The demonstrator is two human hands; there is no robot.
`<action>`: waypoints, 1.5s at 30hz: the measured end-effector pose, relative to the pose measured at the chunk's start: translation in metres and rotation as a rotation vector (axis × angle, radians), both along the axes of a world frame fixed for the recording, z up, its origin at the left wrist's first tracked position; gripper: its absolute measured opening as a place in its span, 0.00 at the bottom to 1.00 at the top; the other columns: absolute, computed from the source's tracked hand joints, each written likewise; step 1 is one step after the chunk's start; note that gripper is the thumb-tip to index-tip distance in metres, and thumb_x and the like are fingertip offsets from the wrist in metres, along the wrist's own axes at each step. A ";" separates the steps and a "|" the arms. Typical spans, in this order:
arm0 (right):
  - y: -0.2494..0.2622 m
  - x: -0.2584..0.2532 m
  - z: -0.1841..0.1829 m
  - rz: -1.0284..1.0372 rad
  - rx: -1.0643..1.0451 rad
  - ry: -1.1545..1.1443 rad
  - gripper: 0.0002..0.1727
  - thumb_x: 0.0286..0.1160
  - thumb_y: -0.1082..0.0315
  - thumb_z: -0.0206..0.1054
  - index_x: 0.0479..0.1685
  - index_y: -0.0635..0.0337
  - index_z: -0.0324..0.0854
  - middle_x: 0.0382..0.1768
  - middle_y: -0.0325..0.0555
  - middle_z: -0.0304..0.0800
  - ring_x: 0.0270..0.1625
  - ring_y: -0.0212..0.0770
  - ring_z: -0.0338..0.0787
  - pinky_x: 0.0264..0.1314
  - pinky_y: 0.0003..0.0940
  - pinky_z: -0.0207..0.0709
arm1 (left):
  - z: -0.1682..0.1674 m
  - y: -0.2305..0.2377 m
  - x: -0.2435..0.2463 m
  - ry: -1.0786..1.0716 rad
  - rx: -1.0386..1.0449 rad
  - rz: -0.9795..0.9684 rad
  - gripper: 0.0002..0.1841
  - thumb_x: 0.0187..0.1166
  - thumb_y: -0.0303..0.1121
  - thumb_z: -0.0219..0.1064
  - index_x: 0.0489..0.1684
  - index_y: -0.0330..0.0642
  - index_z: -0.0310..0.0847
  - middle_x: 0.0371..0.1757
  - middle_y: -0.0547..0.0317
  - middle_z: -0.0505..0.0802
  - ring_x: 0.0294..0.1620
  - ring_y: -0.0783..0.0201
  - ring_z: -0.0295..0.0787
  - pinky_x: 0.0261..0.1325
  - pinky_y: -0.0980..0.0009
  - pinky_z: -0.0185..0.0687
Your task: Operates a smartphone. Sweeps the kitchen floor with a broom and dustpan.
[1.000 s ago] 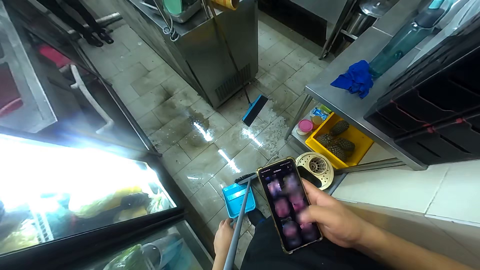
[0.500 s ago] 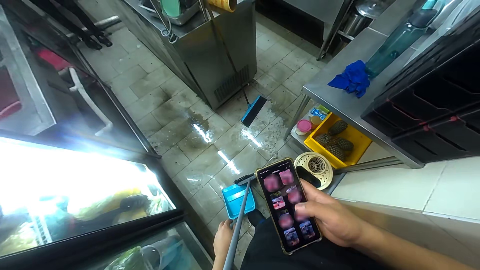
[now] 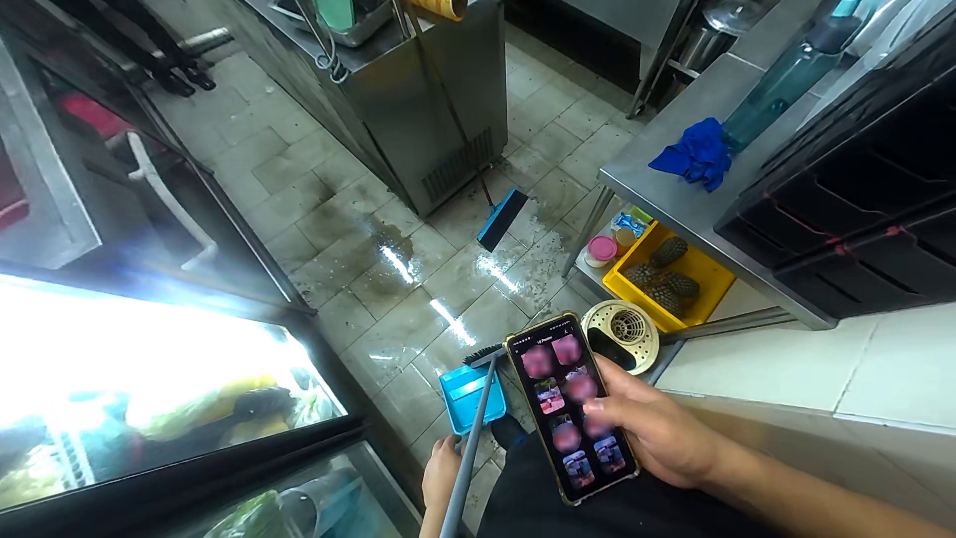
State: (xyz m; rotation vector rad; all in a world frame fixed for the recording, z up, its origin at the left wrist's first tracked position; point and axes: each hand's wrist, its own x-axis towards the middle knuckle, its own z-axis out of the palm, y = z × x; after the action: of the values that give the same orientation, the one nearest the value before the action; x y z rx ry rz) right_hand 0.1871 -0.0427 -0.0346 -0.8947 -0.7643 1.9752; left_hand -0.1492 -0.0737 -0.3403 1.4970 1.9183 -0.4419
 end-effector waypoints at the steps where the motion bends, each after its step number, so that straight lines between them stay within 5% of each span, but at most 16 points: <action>1: 0.000 0.000 0.000 0.000 -0.001 0.001 0.31 0.85 0.68 0.56 0.88 0.54 0.55 0.71 0.56 0.82 0.70 0.50 0.87 0.75 0.49 0.81 | 0.000 0.000 0.000 0.003 -0.004 -0.002 0.20 0.84 0.53 0.60 0.67 0.60 0.87 0.70 0.58 0.89 0.65 0.56 0.90 0.64 0.51 0.88; 9: -0.003 -0.001 -0.003 -0.002 -0.002 0.052 0.35 0.79 0.74 0.58 0.88 0.54 0.53 0.70 0.57 0.82 0.70 0.50 0.87 0.74 0.50 0.81 | 0.001 -0.001 -0.002 0.000 0.005 0.005 0.20 0.85 0.53 0.59 0.66 0.60 0.87 0.69 0.59 0.89 0.64 0.56 0.91 0.63 0.51 0.89; 15: -0.003 0.001 -0.006 0.016 -0.097 0.313 0.46 0.72 0.81 0.61 0.91 0.46 0.43 0.75 0.56 0.77 0.75 0.54 0.82 0.78 0.57 0.76 | 0.002 0.000 -0.005 0.006 -0.002 -0.008 0.19 0.84 0.53 0.59 0.63 0.60 0.88 0.68 0.61 0.90 0.65 0.57 0.90 0.63 0.50 0.88; 20: -0.001 0.003 -0.010 0.100 -0.106 0.580 0.50 0.72 0.80 0.64 0.92 0.38 0.40 0.80 0.73 0.68 0.78 0.84 0.70 0.68 0.83 0.72 | 0.005 -0.002 -0.007 0.002 0.003 0.005 0.20 0.84 0.54 0.58 0.63 0.60 0.89 0.69 0.61 0.90 0.65 0.58 0.90 0.64 0.51 0.88; 22: -0.001 0.003 -0.010 0.120 -0.072 0.629 0.47 0.75 0.77 0.63 0.92 0.36 0.41 0.81 0.72 0.67 0.78 0.85 0.70 0.68 0.83 0.73 | 0.004 -0.002 -0.008 -0.005 0.008 0.008 0.19 0.83 0.53 0.59 0.62 0.60 0.89 0.69 0.60 0.90 0.65 0.56 0.91 0.63 0.50 0.89; 26: -0.002 0.001 -0.012 0.125 -0.078 0.708 0.38 0.83 0.52 0.59 0.93 0.31 0.47 0.83 0.69 0.67 0.80 0.81 0.69 0.73 0.82 0.68 | 0.001 -0.002 -0.009 -0.013 0.004 -0.003 0.19 0.83 0.52 0.60 0.63 0.60 0.89 0.69 0.59 0.90 0.65 0.55 0.90 0.64 0.49 0.88; 29: -0.002 -0.003 -0.012 0.099 -0.114 0.730 0.37 0.82 0.43 0.56 0.91 0.38 0.56 0.85 0.66 0.64 0.82 0.76 0.69 0.76 0.82 0.63 | -0.002 -0.003 -0.012 -0.024 0.008 0.003 0.17 0.82 0.50 0.62 0.62 0.60 0.89 0.68 0.59 0.90 0.64 0.55 0.91 0.63 0.48 0.88; 34: -0.005 -0.014 -0.009 0.078 -0.104 0.769 0.36 0.84 0.39 0.53 0.87 0.48 0.64 0.85 0.63 0.65 0.82 0.71 0.70 0.79 0.79 0.62 | -0.005 -0.005 -0.017 -0.031 0.010 -0.012 0.17 0.82 0.51 0.63 0.63 0.61 0.89 0.68 0.58 0.90 0.64 0.55 0.90 0.63 0.49 0.88; 45: -0.022 -0.037 -0.007 0.035 -0.109 0.783 0.36 0.85 0.37 0.48 0.86 0.48 0.66 0.84 0.64 0.67 0.82 0.71 0.72 0.80 0.76 0.63 | -0.009 -0.015 -0.019 -0.083 0.106 -0.028 0.21 0.80 0.50 0.61 0.69 0.58 0.85 0.66 0.55 0.91 0.63 0.54 0.91 0.61 0.48 0.89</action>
State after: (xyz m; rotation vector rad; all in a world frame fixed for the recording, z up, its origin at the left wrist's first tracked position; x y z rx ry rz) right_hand 0.1505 -0.0649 -0.0419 -0.1114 -0.2173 2.1700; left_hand -0.1685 -0.0887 -0.3494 1.5861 1.8838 -0.2899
